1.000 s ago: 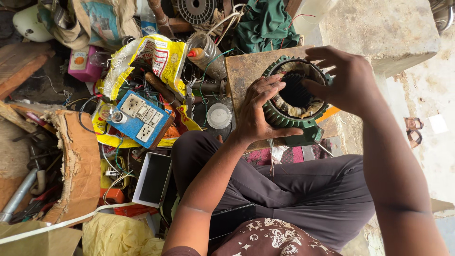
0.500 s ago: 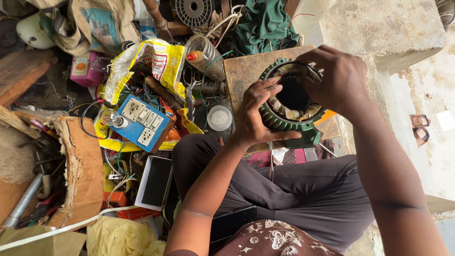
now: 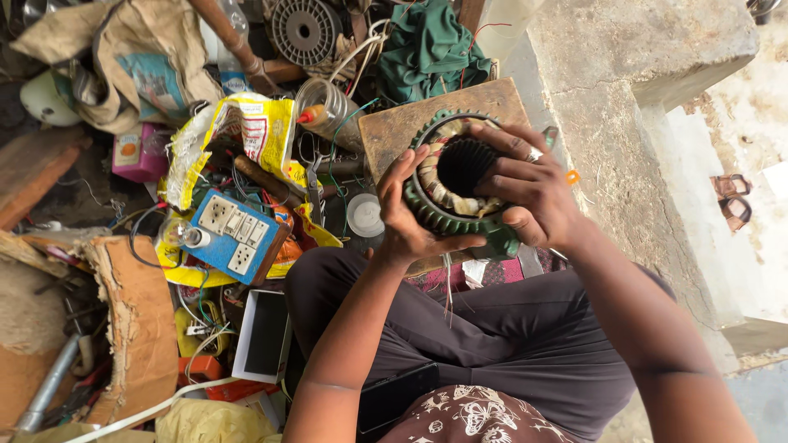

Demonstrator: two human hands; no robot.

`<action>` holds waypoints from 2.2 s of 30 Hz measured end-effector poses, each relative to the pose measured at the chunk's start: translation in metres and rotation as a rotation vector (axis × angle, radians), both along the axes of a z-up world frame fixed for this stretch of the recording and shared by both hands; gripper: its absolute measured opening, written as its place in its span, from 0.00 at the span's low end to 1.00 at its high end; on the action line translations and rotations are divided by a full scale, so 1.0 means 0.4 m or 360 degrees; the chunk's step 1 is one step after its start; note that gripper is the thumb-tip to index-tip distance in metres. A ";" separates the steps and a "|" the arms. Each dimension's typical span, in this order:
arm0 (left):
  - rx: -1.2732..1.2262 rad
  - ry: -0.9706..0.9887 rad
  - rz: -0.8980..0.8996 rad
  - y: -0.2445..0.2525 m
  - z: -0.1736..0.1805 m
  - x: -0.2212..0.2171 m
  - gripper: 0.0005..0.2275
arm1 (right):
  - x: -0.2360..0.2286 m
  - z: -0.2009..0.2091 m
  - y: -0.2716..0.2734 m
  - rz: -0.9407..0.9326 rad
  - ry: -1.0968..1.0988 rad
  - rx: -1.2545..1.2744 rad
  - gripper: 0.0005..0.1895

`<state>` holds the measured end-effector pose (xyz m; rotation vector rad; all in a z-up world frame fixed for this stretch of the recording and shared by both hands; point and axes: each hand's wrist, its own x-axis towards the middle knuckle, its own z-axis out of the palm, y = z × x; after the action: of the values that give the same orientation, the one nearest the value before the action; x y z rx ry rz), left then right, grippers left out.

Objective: The person sits on the floor in a cluttered workshop and uses a screwdriver to adjust the internal windings of a green electric motor stator. They then stand up, pick up a motor rotor, and attempt to align it with the stator.

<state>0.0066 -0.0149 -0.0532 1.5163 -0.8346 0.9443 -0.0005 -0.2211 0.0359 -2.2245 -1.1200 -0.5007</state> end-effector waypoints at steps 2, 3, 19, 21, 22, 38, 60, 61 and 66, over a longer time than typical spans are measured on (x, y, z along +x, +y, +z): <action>-0.0002 0.0020 0.0002 -0.003 -0.005 0.002 0.55 | 0.009 -0.015 0.007 0.0058 0.0000 0.0211 0.43; -0.0004 0.0032 0.0005 -0.006 -0.009 0.002 0.54 | 0.011 -0.022 0.009 0.0053 -0.0016 0.0257 0.44; 0.0902 -0.0103 0.0105 0.029 0.158 0.012 0.31 | 0.023 -0.060 0.020 -0.0021 -0.0082 0.0493 0.48; 0.0786 -0.0066 0.0080 0.021 0.160 0.014 0.30 | 0.022 -0.061 0.025 -0.0033 -0.0077 0.0528 0.49; 0.0766 -0.0076 0.0070 0.019 0.159 0.018 0.29 | 0.023 -0.063 0.026 -0.0025 -0.0085 0.0555 0.50; 0.0497 0.0101 0.0205 0.009 0.123 -0.012 0.33 | -0.010 -0.067 0.035 -0.0104 -0.0064 0.0704 0.51; 0.0683 0.0114 0.0297 0.009 0.141 -0.007 0.37 | -0.079 -0.021 0.012 -0.0132 0.0095 0.0206 0.39; 0.0679 0.0101 0.0310 0.007 0.140 -0.009 0.37 | -0.082 -0.030 0.012 -0.0144 0.0091 0.0225 0.40; 0.0700 0.0061 0.0402 0.004 0.127 0.001 0.35 | -0.070 -0.068 0.004 -0.0111 0.0056 0.0332 0.49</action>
<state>0.0068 -0.0134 -0.0025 2.0510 -0.8742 0.9483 -0.0286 -0.2193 0.0087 -2.0876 -0.9300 -0.5782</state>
